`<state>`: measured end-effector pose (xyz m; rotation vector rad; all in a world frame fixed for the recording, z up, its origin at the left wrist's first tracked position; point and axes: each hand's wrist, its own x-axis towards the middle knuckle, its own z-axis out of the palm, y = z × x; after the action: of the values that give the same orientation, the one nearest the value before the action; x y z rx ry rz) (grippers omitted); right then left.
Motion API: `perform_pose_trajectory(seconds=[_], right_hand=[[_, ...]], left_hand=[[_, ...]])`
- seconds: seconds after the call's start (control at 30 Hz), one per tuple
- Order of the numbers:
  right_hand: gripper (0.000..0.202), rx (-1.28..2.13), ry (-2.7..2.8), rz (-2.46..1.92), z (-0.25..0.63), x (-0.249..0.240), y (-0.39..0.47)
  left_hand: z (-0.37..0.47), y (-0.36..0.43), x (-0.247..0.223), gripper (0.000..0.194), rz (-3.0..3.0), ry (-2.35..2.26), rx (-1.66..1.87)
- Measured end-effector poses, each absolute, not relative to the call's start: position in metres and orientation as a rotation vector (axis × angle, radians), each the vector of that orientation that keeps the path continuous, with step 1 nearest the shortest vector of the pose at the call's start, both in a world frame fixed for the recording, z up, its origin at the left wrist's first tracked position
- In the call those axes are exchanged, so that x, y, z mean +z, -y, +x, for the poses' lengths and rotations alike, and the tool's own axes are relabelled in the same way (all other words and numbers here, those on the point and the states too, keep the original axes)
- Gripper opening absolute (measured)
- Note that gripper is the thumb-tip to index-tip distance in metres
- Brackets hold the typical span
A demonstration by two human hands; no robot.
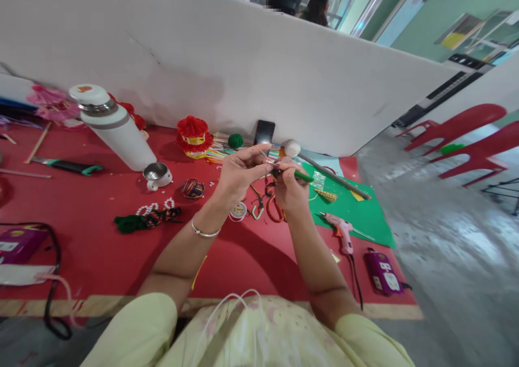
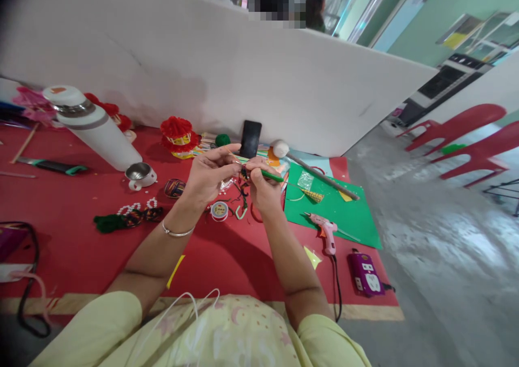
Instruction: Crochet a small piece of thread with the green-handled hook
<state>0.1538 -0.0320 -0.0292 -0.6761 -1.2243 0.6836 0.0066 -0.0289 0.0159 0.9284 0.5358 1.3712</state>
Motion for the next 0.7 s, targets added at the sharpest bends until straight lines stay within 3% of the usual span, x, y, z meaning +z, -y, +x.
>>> perform_pose_trajectory(seconds=[0.17,0.37,0.57,0.7], right_hand=[[0.012,0.299,1.456,-0.776,0.157,-0.019,0.042],[0.022,-0.141,1.468,-0.831,0.148,-0.032,0.041],[0.012,0.185,1.453,-0.696,0.151,-0.029,0.033],[0.016,0.380,1.502,-0.656,0.167,-0.021,0.031]], left_hand=[[0.017,0.027,0.004,0.043,0.938,-0.603,1.448],[0.023,0.030,0.005,0.036,0.703,-0.584,1.388],[0.005,0.024,0.014,0.038,0.619,-0.498,1.148],[-0.002,0.020,0.014,0.038,0.682,-0.501,1.104]])
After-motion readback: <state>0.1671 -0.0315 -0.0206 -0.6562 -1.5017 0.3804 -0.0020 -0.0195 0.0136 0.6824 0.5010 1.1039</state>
